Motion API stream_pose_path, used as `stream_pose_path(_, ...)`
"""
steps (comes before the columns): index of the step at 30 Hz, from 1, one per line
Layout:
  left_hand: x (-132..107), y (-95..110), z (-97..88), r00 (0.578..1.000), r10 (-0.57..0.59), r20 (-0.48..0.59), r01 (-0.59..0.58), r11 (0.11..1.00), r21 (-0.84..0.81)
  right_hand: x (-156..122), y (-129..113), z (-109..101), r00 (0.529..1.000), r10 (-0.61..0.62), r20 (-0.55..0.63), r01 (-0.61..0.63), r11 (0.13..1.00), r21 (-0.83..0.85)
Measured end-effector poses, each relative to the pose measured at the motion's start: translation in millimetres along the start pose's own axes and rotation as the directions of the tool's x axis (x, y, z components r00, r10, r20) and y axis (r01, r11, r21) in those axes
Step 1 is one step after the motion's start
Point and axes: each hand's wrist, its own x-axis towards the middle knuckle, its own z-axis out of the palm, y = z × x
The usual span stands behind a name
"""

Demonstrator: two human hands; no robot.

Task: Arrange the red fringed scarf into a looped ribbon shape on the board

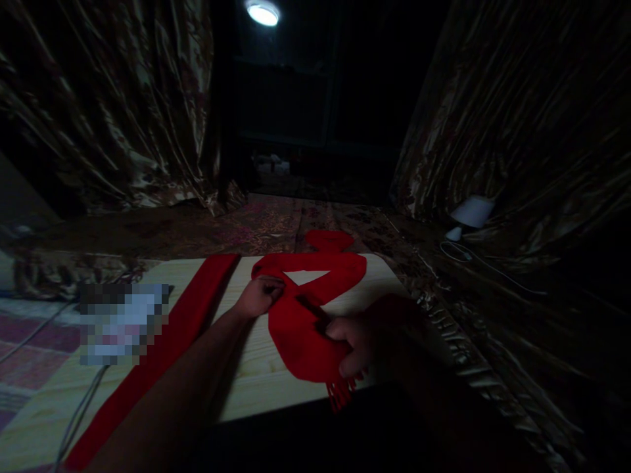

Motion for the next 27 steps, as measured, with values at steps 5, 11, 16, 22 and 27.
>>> stream_pose_path(5,-1,1,-0.5,1.000,0.019,0.003,-0.019,1.000,0.019,9,-10,12,0.959,-0.106,0.263,0.156,0.971,-0.180)
stream_pose_path(11,-1,1,-0.1,1.000,0.015,0.004,-0.015,1.000,0.018,37,-9,39,0.939,-0.208,0.273,0.303,0.878,-0.370)
stream_pose_path(16,-2,9,-4.2,0.999,0.022,0.024,-0.021,1.000,-0.021,50,-4,52,0.956,-0.227,0.188,0.294,0.773,-0.562)
stream_pose_path(22,-4,15,-7.1,0.998,0.055,0.016,-0.053,0.996,-0.070,52,8,29,0.978,-0.153,-0.145,0.038,0.804,-0.593)
stream_pose_path(27,-3,9,-3.4,0.990,0.141,-0.023,-0.142,0.988,-0.067,51,30,-9,0.829,-0.260,-0.495,-0.316,0.513,-0.798)
